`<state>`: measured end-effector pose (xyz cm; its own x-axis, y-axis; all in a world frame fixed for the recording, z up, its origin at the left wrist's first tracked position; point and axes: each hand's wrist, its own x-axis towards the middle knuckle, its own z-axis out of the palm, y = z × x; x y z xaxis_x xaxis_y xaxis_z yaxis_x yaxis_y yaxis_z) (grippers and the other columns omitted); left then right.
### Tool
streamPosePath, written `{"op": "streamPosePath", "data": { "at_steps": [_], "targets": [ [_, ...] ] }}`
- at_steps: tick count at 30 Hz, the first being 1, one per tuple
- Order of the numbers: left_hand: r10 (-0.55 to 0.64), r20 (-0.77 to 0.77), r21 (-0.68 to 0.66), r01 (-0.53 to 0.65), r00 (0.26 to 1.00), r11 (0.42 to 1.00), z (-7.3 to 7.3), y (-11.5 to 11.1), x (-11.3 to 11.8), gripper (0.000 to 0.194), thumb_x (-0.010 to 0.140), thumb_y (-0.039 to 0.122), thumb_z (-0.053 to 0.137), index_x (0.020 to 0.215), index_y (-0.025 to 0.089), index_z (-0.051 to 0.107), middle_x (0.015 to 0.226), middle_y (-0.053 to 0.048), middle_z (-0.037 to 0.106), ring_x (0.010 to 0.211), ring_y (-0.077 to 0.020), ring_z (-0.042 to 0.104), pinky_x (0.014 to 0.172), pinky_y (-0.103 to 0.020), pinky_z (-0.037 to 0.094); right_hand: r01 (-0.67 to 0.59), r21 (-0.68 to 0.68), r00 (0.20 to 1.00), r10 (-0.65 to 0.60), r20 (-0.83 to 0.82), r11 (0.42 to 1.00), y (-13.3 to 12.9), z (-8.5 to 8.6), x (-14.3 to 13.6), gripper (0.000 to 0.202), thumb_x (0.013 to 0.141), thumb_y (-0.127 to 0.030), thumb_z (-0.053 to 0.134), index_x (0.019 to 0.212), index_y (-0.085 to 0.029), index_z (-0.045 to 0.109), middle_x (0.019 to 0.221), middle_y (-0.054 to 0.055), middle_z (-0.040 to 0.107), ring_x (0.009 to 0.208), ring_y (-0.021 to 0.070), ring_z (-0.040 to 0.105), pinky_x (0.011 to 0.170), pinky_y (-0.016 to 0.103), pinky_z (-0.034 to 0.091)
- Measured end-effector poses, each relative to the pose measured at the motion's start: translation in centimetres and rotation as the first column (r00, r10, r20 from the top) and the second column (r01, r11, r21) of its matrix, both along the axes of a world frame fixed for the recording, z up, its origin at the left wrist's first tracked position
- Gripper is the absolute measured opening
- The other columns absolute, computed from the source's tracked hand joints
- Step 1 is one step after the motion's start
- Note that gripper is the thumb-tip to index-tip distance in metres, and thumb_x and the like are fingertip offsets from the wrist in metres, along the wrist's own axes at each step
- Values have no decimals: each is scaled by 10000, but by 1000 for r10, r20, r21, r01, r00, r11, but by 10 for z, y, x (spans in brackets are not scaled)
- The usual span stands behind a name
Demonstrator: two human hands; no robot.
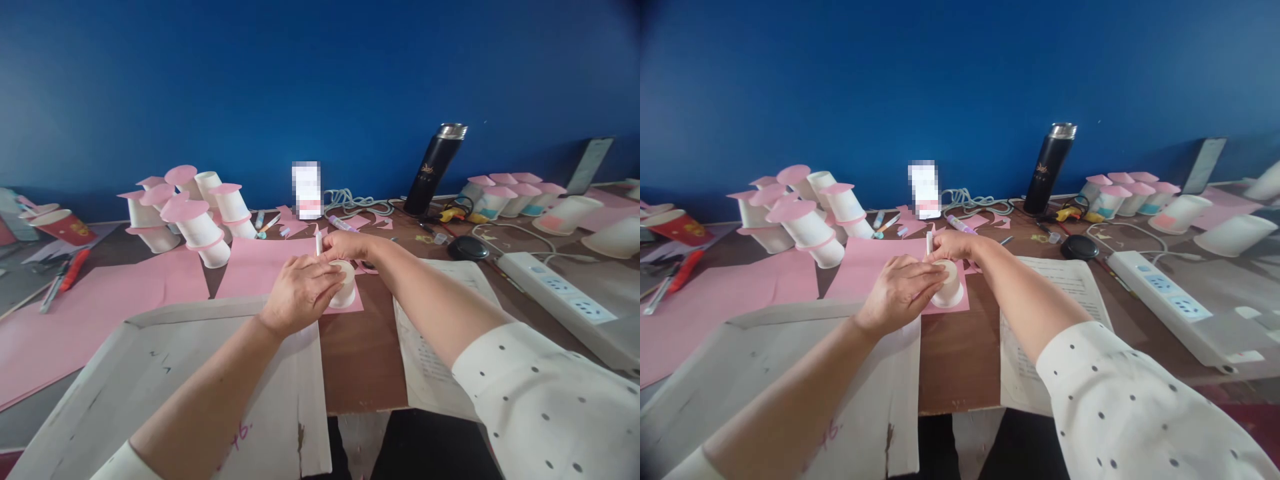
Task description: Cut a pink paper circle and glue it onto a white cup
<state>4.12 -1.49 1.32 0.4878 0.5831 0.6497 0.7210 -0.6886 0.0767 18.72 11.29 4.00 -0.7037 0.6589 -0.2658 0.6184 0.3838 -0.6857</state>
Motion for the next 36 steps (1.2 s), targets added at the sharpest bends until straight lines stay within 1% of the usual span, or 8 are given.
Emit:
{"op": "streamPosePath", "data": {
  "at_steps": [4, 8, 13, 21, 26, 29, 33, 36],
  "targets": [
    [5, -10, -7, -5, 1000, 1000, 1, -1, 0, 230, 876, 289, 526, 1048, 234, 668, 1032, -31, 703, 862, -188, 569, 746, -348, 396, 59, -37, 990, -63, -129, 998, -1, -10, 14, 318, 694, -443, 675, 811, -156, 604, 685, -17, 543, 592, 109, 466, 562, 242, 369],
    [-8, -16, -16, 8, 1000, 1000, 1, -1, -1, 239, 880, 283, 521, 1068, 243, 662, 1059, -24, 697, 876, -180, 572, 775, -351, 400, 162, -28, 958, -164, -237, 986, 0, -20, 26, 277, 687, -401, 698, 784, -154, 616, 678, -9, 559, 581, 104, 484, 557, 237, 387],
    [-21, 9, -14, 21, 1000, 1000, -1, 0, -1, 250, 873, 271, 532, 1089, 246, 654, 1082, -23, 692, 893, -183, 581, 791, -357, 408, 228, -29, 921, -226, -316, 973, -6, -24, 42, 260, 680, -379, 713, 776, -143, 663, 657, 3, 594, 566, 102, 501, 552, 228, 399],
    [-30, 30, -10, 30, 999, 999, -1, 0, 0, 244, 865, 261, 545, 1083, 241, 653, 1057, -20, 697, 878, -185, 590, 780, -354, 414, 241, 41, 913, -212, -350, 970, -34, -15, 63, 263, 697, -380, 682, 834, -159, 719, 736, 13, 673, 626, 118, 556, 553, 206, 401],
    [-23, 16, -18, 24, 1000, 1000, -1, -1, 0, 247, 871, 262, 534, 1086, 236, 653, 1071, -30, 694, 881, -186, 592, 781, -355, 416, 314, 49, 887, -274, -373, 948, -45, -19, 72, 228, 694, -353, 679, 848, -188, 706, 666, -19, 638, 499, 83, 488, 461, 202, 370],
    [-19, 19, -15, 19, 1000, 1000, -1, -1, 0, 251, 869, 264, 538, 1091, 240, 653, 1077, -33, 694, 889, -186, 595, 783, -356, 419, 344, 38, 877, -307, -371, 938, -50, -20, 80, 226, 694, -366, 683, 850, -204, 702, 653, -26, 631, 491, 85, 483, 440, 205, 361],
    [-15, 20, -18, 15, 1000, 1000, -1, -1, 1, 249, 864, 260, 548, 1089, 244, 653, 1077, -28, 695, 892, -183, 597, 782, -356, 423, 371, 63, 878, -328, -348, 927, -57, -19, 89, 247, 691, -408, 693, 836, -209, 706, 668, -21, 639, 488, 84, 474, 442, 214, 343],
    [-14, 13, -24, 14, 1000, 1000, -1, -2, 1, 246, 867, 259, 545, 1086, 245, 654, 1079, -28, 695, 895, -181, 598, 782, -355, 424, 371, 111, 883, -313, -350, 922, -63, -18, 94, 246, 706, -423, 686, 834, -215, 706, 690, -19, 651, 537, 100, 505, 489, 229, 357]
  ]
}}
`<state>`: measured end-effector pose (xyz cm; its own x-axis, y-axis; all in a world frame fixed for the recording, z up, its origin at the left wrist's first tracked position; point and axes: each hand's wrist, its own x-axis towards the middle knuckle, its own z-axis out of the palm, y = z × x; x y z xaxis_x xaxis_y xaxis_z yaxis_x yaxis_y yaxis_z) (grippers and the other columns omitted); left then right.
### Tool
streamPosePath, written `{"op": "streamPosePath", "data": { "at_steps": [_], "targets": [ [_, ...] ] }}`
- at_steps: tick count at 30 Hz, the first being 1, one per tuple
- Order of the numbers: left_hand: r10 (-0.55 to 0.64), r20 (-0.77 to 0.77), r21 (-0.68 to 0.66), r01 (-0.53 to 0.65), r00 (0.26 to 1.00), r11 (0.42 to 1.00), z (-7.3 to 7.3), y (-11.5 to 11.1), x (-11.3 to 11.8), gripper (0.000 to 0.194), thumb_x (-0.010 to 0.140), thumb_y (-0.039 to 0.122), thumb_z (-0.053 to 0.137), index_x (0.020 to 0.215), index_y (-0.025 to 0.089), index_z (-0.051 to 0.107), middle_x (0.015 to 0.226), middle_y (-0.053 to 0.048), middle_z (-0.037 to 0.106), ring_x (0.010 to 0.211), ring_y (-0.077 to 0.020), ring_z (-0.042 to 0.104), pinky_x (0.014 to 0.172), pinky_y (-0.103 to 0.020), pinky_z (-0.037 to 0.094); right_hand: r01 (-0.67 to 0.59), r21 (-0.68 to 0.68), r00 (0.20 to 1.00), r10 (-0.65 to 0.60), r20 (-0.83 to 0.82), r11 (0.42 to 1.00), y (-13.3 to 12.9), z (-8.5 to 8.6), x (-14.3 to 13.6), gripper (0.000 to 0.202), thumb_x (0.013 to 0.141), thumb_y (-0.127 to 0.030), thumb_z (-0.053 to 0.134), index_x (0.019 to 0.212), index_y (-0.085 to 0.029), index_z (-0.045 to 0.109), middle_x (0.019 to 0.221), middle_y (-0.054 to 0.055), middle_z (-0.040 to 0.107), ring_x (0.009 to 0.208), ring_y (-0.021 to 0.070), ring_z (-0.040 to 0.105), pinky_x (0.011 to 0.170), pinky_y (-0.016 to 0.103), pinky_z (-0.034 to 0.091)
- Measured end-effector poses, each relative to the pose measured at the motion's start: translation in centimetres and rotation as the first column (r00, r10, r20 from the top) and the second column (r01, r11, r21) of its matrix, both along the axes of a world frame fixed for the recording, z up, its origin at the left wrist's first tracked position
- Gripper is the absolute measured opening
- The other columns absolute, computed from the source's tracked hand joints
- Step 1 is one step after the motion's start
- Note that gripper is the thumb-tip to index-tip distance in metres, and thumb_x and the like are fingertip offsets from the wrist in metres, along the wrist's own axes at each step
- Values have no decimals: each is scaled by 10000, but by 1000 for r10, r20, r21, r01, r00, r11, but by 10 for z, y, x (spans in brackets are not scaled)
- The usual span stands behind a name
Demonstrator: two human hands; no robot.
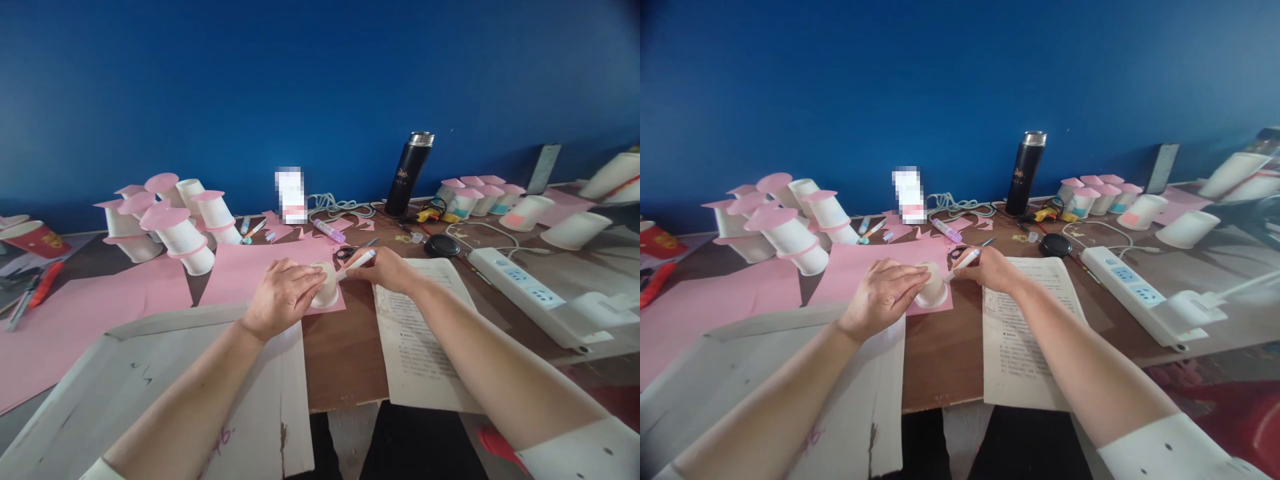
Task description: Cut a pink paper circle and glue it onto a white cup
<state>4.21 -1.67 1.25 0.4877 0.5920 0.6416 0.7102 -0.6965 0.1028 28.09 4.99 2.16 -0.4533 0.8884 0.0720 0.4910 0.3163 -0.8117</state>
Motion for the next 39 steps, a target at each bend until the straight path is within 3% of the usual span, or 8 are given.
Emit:
{"op": "streamPosePath", "data": {
  "at_steps": [5, 15, 19, 24, 29, 34, 39],
  "targets": [
    [7, -3, -3, -7, 1000, 1000, 0, 0, 0, 238, 870, 263, 540, 1076, 240, 658, 1058, -31, 701, 893, -183, 602, 774, -354, 426, -48, 81, 999, 47, 3, 996, -8, 0, 7, 191, 745, -389, 665, 836, -225, 707, 752, -13, 674, 667, 139, 575, 611, 254, 401],
    [4, 4, 15, -4, 1000, 1000, 0, 0, 0, 241, 859, 251, 558, 1080, 236, 652, 1047, -28, 705, 877, -181, 599, 778, -351, 430, -101, 46, 993, 103, -58, 994, -13, 1, 8, 196, 749, -401, 668, 811, -217, 694, 766, -5, 678, 688, 144, 587, 636, 260, 421],
    [8, 6, 10, -9, 1000, 1000, 0, -1, 1, 261, 856, 242, 561, 1105, 245, 638, 1078, -29, 694, 905, -182, 596, 804, -358, 434, 24, -30, 981, -29, -190, 999, -10, 0, 9, 304, 742, -476, 652, 858, -197, 689, 757, 14, 662, 594, 122, 521, 536, 249, 376],
    [-2, 27, -17, 2, 1000, 1000, 1, -2, 1, 274, 865, 254, 544, 1128, 260, 621, 1102, -48, 678, 970, -198, 596, 844, -377, 441, 225, -114, 892, -251, -376, 968, -8, 0, 9, 397, 745, -529, 626, 862, -151, 666, 575, -13, 528, 475, 81, 374, 441, 232, 272],
    [4, 35, -24, -3, 999, 1000, 0, -3, 0, 329, 840, 273, 579, 1169, 261, 586, 1158, -63, 637, 1043, -214, 571, 893, -390, 436, 243, -156, 885, -285, -369, 957, -11, -2, 2, 384, 733, -534, 633, 831, -166, 683, 561, -20, 520, 469, 81, 375, 436, 232, 265],
    [73, 70, -27, -71, 995, 997, 0, -6, 4, 513, 822, 336, 597, 1306, 245, 454, 1224, -96, 569, 1111, -251, 519, 946, -422, 414, 253, -179, 890, -302, -343, 951, -12, -3, -1, 377, 718, -537, 650, 815, -174, 676, 526, -37, 489, 456, 82, 369, 430, 230, 262],
    [157, 77, -162, -143, 985, 976, -4, -8, 7, 765, 790, 463, 600, 1420, 201, 254, 1295, -147, 500, 1189, -299, 454, 975, -457, 395, 257, -179, 882, -306, -359, 950, -11, -2, 0, 382, 728, -536, 639, 831, -170, 668, 519, -37, 478, 452, 87, 369, 424, 232, 252]
  ]
}}
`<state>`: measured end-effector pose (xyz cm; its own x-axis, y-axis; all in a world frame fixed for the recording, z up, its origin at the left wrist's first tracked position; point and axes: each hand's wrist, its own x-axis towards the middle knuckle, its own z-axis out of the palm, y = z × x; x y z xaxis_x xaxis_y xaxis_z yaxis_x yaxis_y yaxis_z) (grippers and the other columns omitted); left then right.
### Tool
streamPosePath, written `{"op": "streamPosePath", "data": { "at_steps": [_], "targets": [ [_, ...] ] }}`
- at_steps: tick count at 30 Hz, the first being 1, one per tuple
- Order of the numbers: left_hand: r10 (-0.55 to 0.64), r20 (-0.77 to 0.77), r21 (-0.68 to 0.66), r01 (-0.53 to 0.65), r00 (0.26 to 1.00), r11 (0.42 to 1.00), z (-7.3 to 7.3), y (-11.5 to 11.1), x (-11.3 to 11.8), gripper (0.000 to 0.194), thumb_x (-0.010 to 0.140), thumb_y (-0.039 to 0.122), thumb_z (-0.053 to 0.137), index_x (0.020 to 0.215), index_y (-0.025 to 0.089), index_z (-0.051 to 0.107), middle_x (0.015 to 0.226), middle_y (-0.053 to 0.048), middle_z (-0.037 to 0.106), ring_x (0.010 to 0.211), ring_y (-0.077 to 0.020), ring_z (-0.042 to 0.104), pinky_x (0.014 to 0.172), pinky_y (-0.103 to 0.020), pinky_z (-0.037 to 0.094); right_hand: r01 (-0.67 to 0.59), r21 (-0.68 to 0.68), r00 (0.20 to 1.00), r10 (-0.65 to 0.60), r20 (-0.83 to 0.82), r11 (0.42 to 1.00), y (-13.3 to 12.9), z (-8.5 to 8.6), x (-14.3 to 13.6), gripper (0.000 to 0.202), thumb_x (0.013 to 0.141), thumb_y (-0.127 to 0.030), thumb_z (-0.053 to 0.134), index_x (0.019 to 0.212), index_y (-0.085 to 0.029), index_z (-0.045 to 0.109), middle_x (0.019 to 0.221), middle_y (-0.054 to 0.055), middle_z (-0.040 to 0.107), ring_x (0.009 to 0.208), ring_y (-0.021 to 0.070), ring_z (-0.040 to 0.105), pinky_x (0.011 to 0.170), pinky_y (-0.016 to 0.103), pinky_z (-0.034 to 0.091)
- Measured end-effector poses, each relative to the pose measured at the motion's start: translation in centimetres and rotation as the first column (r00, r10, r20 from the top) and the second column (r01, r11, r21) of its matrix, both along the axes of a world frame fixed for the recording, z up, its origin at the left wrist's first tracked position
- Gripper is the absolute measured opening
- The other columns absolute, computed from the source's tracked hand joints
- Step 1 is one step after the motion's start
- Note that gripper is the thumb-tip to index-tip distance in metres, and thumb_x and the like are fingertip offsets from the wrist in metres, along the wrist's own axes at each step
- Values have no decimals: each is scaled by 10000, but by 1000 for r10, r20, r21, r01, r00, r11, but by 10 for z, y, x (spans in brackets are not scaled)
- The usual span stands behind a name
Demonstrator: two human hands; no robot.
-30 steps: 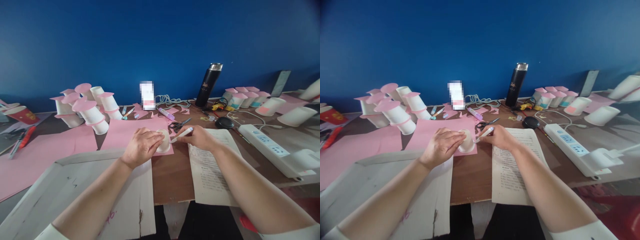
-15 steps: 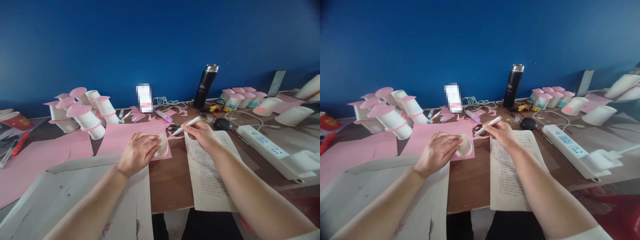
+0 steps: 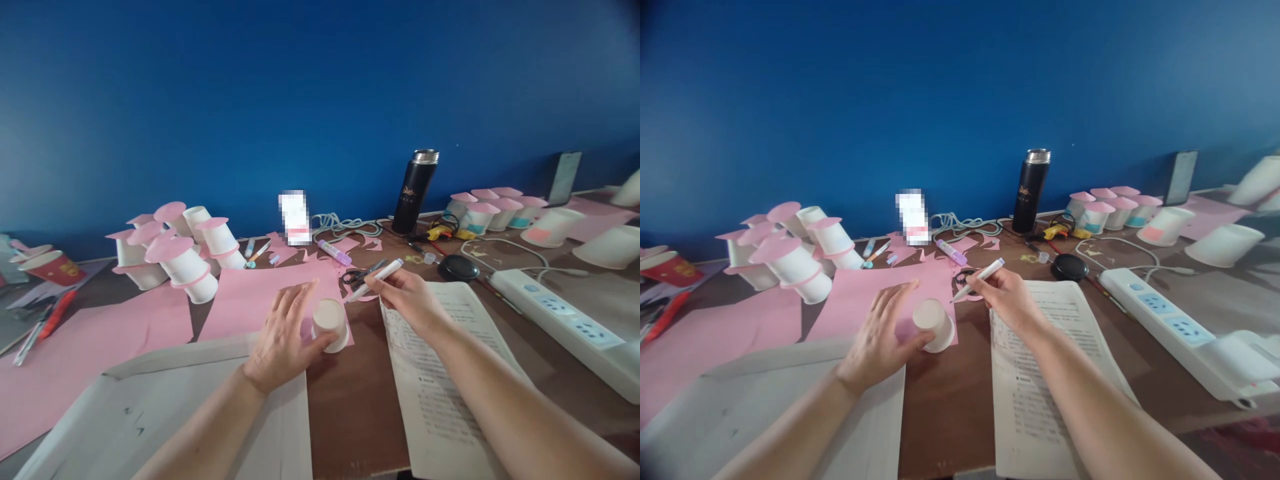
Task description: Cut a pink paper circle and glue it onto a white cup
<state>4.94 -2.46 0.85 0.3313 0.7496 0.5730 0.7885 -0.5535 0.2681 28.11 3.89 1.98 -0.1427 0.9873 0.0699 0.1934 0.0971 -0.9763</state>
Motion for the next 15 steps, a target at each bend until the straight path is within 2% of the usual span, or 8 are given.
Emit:
{"op": "streamPosePath", "data": {
  "at_steps": [4, 9, 12, 15],
  "targets": [
    [26, 9, -80, -25, 1000, 997, -6, 1, 0, 839, 795, 490, 571, 1456, 197, 146, 1211, -135, 569, 1121, -293, 515, 959, -457, 411, -7, 1, 1000, 7, 19, 1000, -1, 2, 0, 371, 743, -526, 633, 846, -171, 666, 525, -33, 475, 454, 91, 377, 423, 237, 248],
    [83, 40, -13, -83, 996, 996, -6, 3, -2, 789, 815, 466, 547, 1451, 188, 172, 1115, -120, 613, 1024, -253, 570, 899, -403, 458, 20, -2, 1000, -20, 2, 1000, -2, 3, 0, 361, 733, -528, 640, 827, -180, 657, 532, -31, 498, 453, 93, 391, 421, 242, 257],
    [188, 138, 13, -191, 972, 981, -4, 9, -11, 762, 807, 464, 570, 1433, 208, 218, 1093, -116, 613, 933, -233, 585, 835, -394, 480, 27, 5, 1000, -27, -10, 1000, -1, 3, 1, 359, 728, -529, 638, 808, -180, 655, 555, -19, 534, 448, 93, 404, 419, 247, 257],
    [321, 250, 6, -333, 913, 943, -3, 17, -26, 748, 786, 455, 607, 1410, 220, 268, 1085, -109, 609, 848, -209, 580, 776, -390, 489, 43, 14, 999, -43, 29, 999, 1, 3, 3, 358, 729, -535, 635, 786, -182, 655, 535, -22, 520, 449, 96, 406, 420, 247, 251]
  ]
}}
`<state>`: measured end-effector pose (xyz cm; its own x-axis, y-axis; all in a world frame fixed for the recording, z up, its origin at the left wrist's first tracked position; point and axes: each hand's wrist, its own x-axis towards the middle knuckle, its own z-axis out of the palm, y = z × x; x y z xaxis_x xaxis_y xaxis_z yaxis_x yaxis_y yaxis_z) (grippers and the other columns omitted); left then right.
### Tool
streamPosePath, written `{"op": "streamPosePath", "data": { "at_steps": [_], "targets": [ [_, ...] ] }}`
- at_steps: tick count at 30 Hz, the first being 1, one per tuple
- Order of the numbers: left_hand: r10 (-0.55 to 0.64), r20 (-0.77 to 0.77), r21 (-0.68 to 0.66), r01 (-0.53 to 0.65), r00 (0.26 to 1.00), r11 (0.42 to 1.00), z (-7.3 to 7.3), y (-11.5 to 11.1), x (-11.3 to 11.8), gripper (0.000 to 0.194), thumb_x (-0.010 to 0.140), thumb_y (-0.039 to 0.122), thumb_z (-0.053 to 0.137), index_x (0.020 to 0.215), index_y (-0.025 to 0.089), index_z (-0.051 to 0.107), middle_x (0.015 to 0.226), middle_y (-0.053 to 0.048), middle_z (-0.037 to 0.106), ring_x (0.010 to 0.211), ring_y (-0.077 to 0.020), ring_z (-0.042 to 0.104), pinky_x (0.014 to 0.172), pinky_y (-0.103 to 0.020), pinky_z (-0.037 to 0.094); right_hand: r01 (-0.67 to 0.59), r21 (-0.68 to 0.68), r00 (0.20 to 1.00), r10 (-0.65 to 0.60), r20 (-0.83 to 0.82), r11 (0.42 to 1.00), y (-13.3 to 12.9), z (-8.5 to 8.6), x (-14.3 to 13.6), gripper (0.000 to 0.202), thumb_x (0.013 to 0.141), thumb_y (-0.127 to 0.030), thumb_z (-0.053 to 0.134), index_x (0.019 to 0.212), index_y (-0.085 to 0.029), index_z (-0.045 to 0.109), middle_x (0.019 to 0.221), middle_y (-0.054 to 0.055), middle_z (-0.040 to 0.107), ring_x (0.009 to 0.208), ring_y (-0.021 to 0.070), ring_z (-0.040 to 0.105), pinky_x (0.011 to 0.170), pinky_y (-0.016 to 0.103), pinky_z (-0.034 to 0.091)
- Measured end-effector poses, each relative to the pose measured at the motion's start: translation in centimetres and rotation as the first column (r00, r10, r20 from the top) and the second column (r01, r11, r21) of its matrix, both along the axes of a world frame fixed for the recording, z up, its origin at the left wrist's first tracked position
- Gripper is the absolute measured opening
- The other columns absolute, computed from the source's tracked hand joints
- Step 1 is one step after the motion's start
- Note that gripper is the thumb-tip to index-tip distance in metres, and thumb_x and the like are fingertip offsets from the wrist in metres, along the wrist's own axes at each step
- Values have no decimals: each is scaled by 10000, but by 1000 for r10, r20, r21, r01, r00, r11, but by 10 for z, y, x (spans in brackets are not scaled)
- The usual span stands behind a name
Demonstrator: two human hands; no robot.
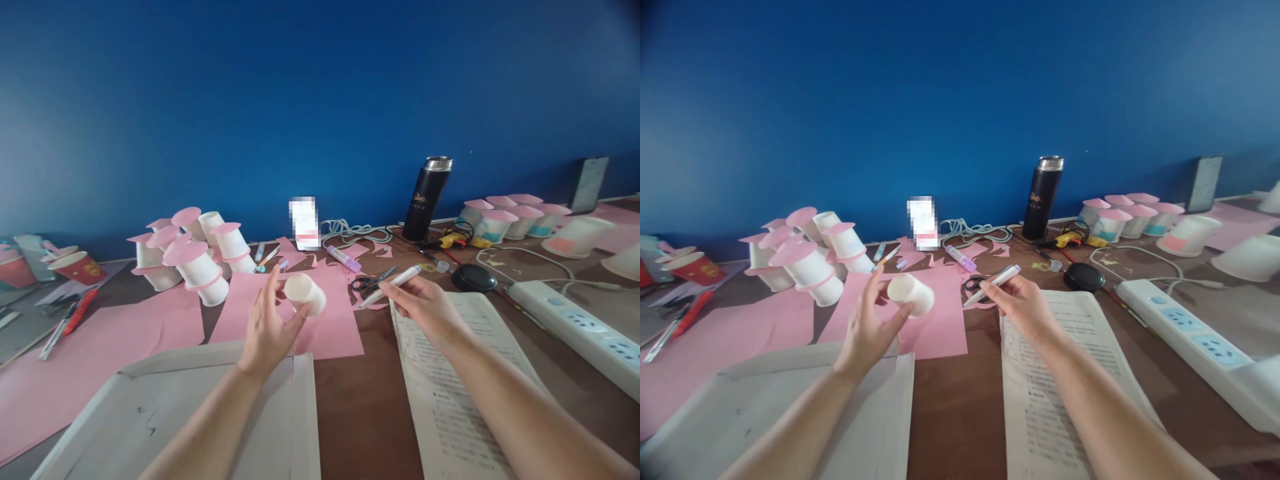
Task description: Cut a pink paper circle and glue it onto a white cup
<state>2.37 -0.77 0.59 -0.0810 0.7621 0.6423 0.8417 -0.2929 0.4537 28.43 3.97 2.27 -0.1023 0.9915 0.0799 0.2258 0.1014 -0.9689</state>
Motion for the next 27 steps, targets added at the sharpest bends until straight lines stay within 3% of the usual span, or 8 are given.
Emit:
{"op": "streamPosePath", "data": {
  "at_steps": [5, 11, 27],
  "targets": [
    [114, 124, 8, -115, 986, 993, -4, 9, -18, 735, 762, 459, 630, 1385, 235, 312, 1101, -95, 595, 795, -179, 560, 712, -357, 495, 29, 12, 999, -29, 46, 1000, 2, -1, 2, 377, 732, -546, 627, 814, -179, 658, 508, -34, 486, 444, 92, 383, 419, 243, 245],
    [88, 107, -54, -83, 990, 995, -8, 10, -14, 698, 767, 452, 621, 1367, 227, 344, 1089, -94, 600, 766, -171, 552, 710, -362, 494, 54, 12, 995, -55, 81, 998, 1, -1, 1, 392, 733, -560, 618, 826, -182, 665, 499, -29, 495, 440, 101, 410, 419, 245, 284],
    [164, 125, 75, -174, 978, 982, -9, 24, -25, 610, 762, 417, 629, 1296, 213, 417, 1130, -107, 573, 761, -166, 550, 683, -333, 488, 18, 45, 993, -23, 119, 999, 0, -4, -1, 382, 754, -552, 608, 818, -180, 668, 505, -33, 495, 450, 102, 416, 436, 244, 287]
  ]
}}
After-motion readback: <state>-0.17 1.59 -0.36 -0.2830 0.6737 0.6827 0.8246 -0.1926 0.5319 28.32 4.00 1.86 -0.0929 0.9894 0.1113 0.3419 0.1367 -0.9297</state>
